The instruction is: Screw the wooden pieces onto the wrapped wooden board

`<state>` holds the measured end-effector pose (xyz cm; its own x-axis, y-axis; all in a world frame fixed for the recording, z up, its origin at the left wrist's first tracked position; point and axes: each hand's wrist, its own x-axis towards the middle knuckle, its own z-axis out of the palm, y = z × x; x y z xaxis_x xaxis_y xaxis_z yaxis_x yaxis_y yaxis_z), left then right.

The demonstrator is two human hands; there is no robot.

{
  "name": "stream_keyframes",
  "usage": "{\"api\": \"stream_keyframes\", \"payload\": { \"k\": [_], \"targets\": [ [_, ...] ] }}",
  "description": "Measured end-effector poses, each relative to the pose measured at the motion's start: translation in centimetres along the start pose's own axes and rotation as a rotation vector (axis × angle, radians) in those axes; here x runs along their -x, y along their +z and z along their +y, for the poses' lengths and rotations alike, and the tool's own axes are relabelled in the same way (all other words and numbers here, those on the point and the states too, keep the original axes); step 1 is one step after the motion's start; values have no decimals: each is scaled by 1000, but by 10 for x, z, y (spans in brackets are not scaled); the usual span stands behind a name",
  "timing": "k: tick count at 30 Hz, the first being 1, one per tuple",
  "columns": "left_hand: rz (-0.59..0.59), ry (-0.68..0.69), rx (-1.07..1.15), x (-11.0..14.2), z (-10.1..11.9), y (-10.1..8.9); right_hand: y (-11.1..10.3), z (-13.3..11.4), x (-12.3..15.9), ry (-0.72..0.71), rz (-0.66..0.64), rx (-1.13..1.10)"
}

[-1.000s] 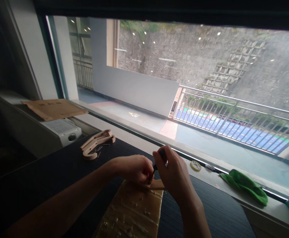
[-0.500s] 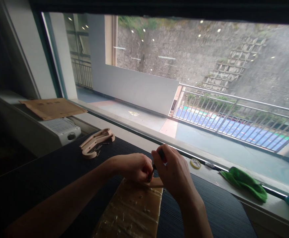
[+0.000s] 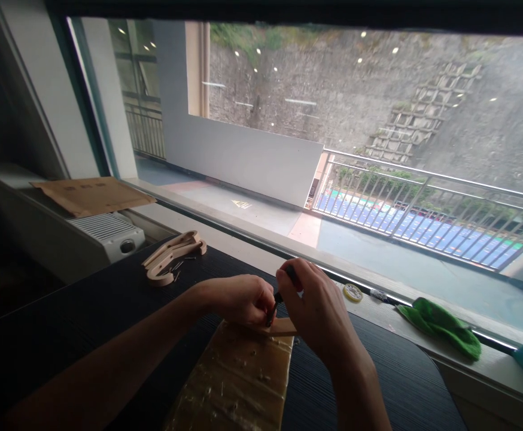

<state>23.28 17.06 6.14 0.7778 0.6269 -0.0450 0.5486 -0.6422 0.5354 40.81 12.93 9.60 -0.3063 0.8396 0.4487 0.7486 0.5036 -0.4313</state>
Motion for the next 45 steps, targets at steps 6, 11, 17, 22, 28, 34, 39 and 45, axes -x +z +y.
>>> {"api": "stream_keyframes", "payload": {
  "k": [6, 11, 17, 22, 28, 34, 39, 45],
  "targets": [
    [4, -8, -5, 1, 2, -1, 5, 2, -3, 108, 33, 43],
    [8, 8, 4, 0, 1, 0, 5, 1, -2, 26, 38, 31],
    [16, 2, -23, -1, 0, 1, 6, -2, -2, 1, 14, 26],
    [17, -1, -13, 0, 1, 0, 9, -5, -2, 62, 46, 69],
    [22, -13, -11, 0, 3, -1, 9, -5, -2, 26, 80, 99],
    [9, 6, -22, -1, 0, 0, 9, -1, -3, 50, 59, 100],
    [5, -3, -18, -1, 0, 0, 10, 1, -4, 110, 90, 147],
    [13, 13, -4, -1, 0, 0, 7, -1, -2, -30, 85, 138]
  ]
}}
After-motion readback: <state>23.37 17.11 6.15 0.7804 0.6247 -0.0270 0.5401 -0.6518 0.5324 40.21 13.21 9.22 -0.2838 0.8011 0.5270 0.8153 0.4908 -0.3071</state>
